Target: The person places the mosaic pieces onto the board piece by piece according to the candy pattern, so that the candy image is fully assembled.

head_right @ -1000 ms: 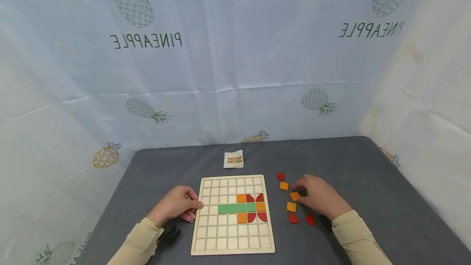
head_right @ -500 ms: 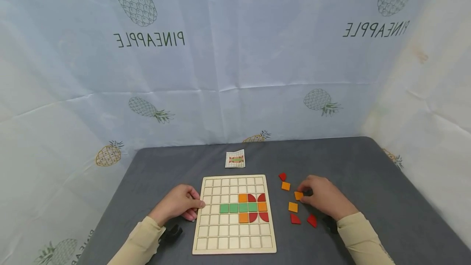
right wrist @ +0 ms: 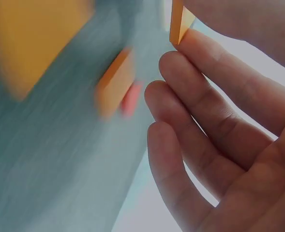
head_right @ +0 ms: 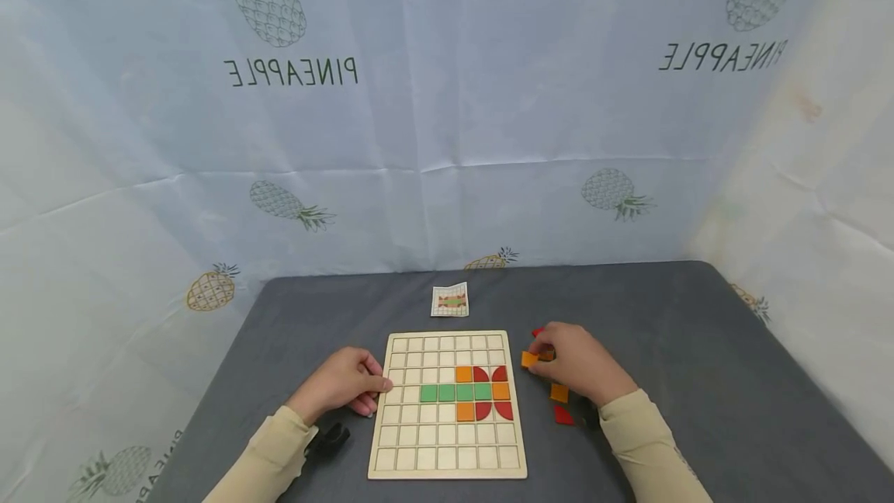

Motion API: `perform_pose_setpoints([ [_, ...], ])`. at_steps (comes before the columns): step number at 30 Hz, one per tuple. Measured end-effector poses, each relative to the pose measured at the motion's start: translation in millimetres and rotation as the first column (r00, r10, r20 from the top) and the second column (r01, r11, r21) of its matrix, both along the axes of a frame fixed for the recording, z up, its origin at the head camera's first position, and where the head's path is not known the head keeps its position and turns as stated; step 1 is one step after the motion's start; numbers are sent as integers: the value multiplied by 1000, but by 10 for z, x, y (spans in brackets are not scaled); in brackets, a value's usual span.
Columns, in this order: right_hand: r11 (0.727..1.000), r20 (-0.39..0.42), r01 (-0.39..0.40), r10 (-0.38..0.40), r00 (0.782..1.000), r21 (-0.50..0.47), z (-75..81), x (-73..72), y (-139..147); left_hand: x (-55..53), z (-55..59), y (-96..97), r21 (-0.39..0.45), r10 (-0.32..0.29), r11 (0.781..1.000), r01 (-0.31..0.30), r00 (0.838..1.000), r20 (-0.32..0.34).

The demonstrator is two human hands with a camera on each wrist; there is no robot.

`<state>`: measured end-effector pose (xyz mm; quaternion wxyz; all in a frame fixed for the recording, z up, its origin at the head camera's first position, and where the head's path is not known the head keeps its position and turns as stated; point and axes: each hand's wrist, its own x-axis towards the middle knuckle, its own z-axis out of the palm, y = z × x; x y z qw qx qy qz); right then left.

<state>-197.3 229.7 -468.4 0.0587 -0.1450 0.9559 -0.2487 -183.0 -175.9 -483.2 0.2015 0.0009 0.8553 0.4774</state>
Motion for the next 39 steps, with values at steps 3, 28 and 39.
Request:
perform_pose_setpoints([
  [3, 1000, -17, -31, 30, 999, -5, 20, -34, -242, -1, -9, -1, 2, 3, 1000, -3, 1000, 2],
  [28, 970, -88, -242, 241, 967, -4, -25, -41, -1091, -21, -19, 18, 15, -23, 1000, 23, 999, -28],
  [39, 968, -90, -251, 250, 964, 5, -48, -67, -1189, -19, -12, -25, 8, -11, 1000, 12, 1000, -25],
])
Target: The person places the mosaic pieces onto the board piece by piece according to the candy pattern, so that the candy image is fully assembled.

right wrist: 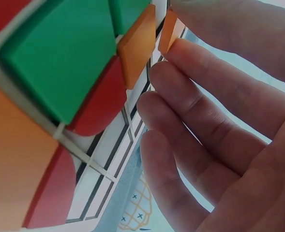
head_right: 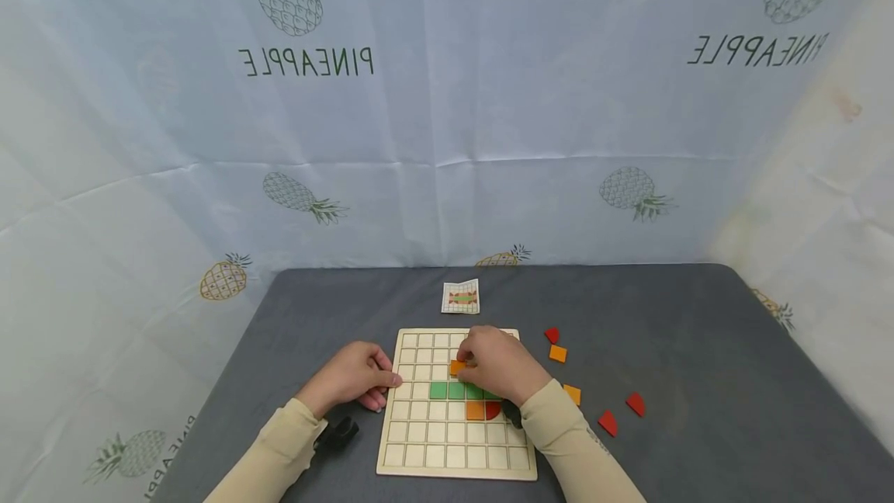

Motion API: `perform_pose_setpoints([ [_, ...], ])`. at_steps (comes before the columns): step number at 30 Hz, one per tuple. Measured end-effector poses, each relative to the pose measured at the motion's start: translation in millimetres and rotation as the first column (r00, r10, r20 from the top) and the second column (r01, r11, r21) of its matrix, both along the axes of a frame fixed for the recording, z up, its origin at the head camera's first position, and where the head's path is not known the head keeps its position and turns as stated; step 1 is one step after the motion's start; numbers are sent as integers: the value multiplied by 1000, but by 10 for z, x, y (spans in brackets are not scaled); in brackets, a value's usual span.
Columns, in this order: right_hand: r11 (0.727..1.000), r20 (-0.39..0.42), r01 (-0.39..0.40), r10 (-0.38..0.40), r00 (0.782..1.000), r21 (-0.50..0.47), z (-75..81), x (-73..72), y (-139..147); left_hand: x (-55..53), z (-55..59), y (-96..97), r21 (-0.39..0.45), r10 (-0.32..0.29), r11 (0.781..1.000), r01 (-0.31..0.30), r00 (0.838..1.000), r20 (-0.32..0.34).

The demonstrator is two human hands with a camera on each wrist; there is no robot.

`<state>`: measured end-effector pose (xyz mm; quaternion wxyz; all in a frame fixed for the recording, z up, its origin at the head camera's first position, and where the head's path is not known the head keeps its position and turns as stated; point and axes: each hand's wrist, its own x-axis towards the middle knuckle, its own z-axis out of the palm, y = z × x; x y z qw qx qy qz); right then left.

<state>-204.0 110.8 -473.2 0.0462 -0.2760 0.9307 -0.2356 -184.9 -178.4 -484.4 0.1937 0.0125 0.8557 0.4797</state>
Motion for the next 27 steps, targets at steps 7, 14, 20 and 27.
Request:
perform_pose_setpoints([
  [7, 1000, 9, -20, 20, 1000, 16, -17, 0, 3, 10, 1, 6, -14, 0, 1000, 0, 1000, -2],
  [14, 999, 1, -29, 29, 1000, 13, -24, 0, 5, 4, -10, 4, -10, -1, 1000, 1, 1000, 0],
  [20, 999, -12, -36, 36, 999, 17, -22, -10, 0, -8, -11, -5, -7, 0, 1000, 0, 1000, 3],
  [27, 999, -25, -32, 32, 999, 23, -19, -20, -25, -13, -2, -12, 3, 3, 1000, -3, 1000, 11],
])
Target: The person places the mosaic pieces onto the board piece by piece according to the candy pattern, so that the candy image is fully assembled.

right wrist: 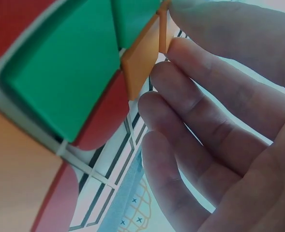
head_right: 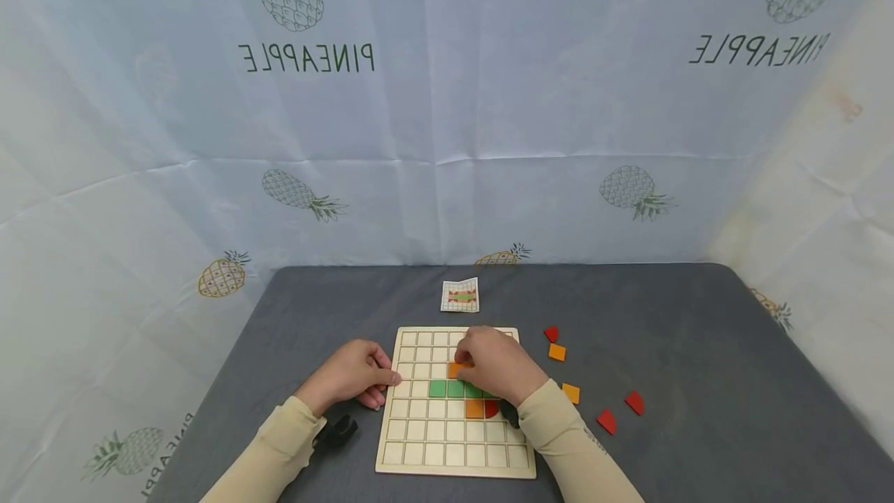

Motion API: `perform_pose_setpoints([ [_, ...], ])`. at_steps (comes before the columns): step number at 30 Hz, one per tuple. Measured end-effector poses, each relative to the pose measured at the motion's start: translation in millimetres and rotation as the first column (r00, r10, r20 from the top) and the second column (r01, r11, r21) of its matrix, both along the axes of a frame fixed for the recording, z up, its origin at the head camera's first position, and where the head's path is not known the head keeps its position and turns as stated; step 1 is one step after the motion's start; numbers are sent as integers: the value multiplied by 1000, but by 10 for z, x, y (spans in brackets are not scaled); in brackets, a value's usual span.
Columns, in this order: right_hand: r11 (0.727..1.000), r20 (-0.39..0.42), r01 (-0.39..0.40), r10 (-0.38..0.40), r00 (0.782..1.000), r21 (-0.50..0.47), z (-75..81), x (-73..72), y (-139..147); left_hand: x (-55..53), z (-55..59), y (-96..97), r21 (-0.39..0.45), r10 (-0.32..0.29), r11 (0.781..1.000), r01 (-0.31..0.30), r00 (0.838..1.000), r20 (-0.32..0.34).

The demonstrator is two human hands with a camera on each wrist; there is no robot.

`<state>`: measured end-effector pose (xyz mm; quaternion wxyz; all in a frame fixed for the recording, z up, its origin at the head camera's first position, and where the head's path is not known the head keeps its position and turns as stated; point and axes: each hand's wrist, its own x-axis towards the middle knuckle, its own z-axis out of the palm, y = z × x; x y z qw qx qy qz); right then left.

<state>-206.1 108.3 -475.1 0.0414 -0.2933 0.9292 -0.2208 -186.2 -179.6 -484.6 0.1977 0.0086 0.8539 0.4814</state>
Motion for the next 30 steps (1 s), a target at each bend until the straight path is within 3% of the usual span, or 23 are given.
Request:
perform_pose_setpoints([
  [15, 1000, -2, -8, 8, 1000, -14, 8, 4, 4, 3, 7, 10, -14, 2, 1000, -2, 1000, 5],
  [20, 999, 25, 40, -39, 999, -34, 41, 19, 77, -5, 9, 32, -7, -9, 1000, 9, 1000, 6],
  [25, 989, 50, 143, -141, 989, -28, 85, 48, 306, -8, 12, 45, -12, -3, 1000, 3, 1000, 10],
  [30, 984, 33, 177, -178, 983, 30, 95, 156, 679, 10, 21, 26, -26, 11, 1000, -10, 1000, 13],
])
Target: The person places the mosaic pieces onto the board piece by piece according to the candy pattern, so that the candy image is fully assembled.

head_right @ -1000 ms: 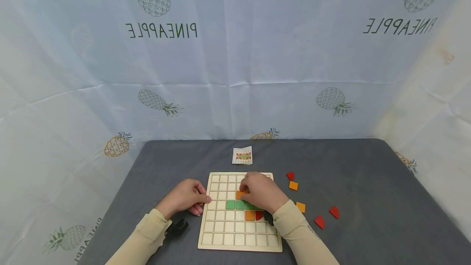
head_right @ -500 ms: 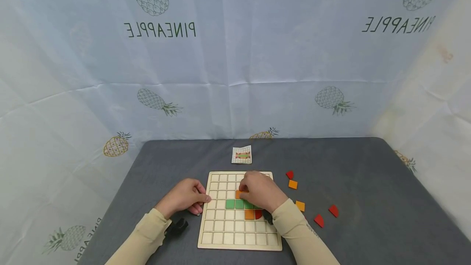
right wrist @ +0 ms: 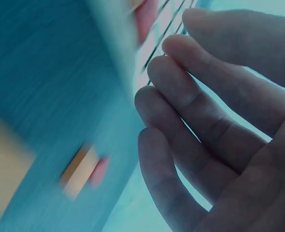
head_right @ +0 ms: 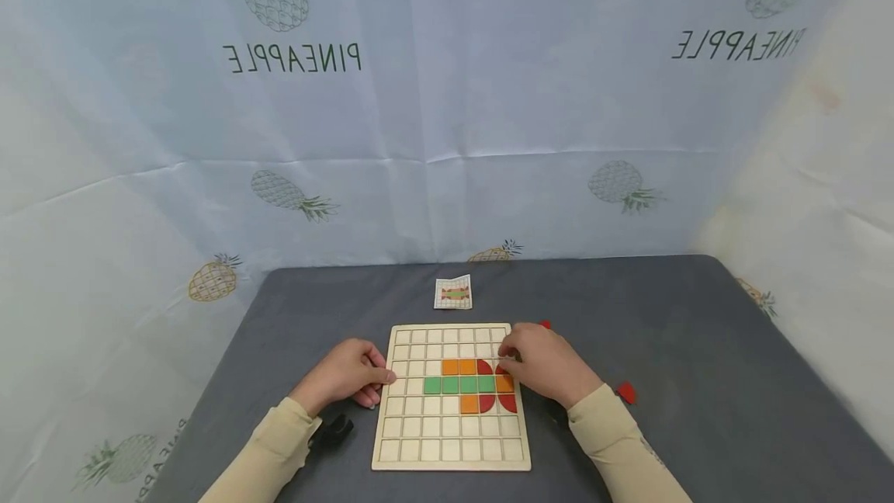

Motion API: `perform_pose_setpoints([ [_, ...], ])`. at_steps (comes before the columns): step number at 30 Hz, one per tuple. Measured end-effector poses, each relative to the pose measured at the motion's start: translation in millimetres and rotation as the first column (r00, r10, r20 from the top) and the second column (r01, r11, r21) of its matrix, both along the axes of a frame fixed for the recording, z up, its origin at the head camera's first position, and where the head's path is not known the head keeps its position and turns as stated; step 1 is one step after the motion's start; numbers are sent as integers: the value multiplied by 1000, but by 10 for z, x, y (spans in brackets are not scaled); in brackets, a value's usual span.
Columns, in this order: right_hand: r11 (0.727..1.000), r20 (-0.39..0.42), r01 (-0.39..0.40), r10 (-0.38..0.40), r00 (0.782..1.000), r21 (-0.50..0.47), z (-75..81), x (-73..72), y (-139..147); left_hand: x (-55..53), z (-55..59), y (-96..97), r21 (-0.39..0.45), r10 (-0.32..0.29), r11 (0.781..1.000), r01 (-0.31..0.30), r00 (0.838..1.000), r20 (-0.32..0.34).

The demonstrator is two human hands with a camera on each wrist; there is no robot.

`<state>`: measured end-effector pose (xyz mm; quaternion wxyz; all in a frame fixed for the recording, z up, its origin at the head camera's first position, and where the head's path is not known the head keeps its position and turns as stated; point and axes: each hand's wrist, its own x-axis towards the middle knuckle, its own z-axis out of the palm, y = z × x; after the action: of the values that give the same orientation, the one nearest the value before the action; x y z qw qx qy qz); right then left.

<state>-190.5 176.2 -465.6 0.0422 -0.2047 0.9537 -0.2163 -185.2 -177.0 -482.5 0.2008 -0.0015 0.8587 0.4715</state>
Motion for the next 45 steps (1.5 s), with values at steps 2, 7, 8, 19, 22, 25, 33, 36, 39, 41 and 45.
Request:
perform_pose_setpoints([
  [2, 999, -14, 5, -4, 1000, 33, -2, 60, 154, 9, 2, -9, -2, 3, 1000, -3, 1000, 3],
  [7, 998, -33, 16, -14, 999, 58, 17, 199, 483, 19, 0, -44, -1, 9, 1000, -9, 1000, 6],
  [8, 998, -34, 19, -17, 999, 58, 19, 219, 537, 18, -2, -48, 0, 9, 1000, -9, 1000, 5],
  [19, 994, 30, 60, -63, 998, 92, -73, 264, 829, -1, -30, -12, 3, -7, 1000, 7, 1000, 5],
  [22, 993, 34, 78, -81, 996, 91, -81, 253, 833, 4, -32, -8, 4, -5, 1000, 5, 1000, 3],
  [25, 991, 47, 94, -99, 994, 92, -81, 239, 833, 6, -29, -4, 6, -3, 1000, 3, 1000, 3],
  [33, 990, 24, 99, -102, 994, 99, -83, 208, 758, 0, -24, -5, -6, 0, 1000, 0, 1000, 1],
  [36, 993, -8, 80, -79, 997, 88, -55, 199, 650, 0, -35, -13, -4, 2, 1000, -2, 1000, -1],
  [39, 995, -11, 71, -70, 997, 75, -7, 195, 478, -1, -35, -14, 1, 4, 1000, -4, 1000, 1],
  [41, 996, -10, 51, -50, 999, 68, 32, 191, 344, -2, -29, -13, 2, 5, 1000, -5, 1000, 2],
  [45, 999, -14, 17, -17, 1000, 46, 90, 193, 91, -9, -17, -4, -3, 2, 1000, -2, 1000, 3],
])
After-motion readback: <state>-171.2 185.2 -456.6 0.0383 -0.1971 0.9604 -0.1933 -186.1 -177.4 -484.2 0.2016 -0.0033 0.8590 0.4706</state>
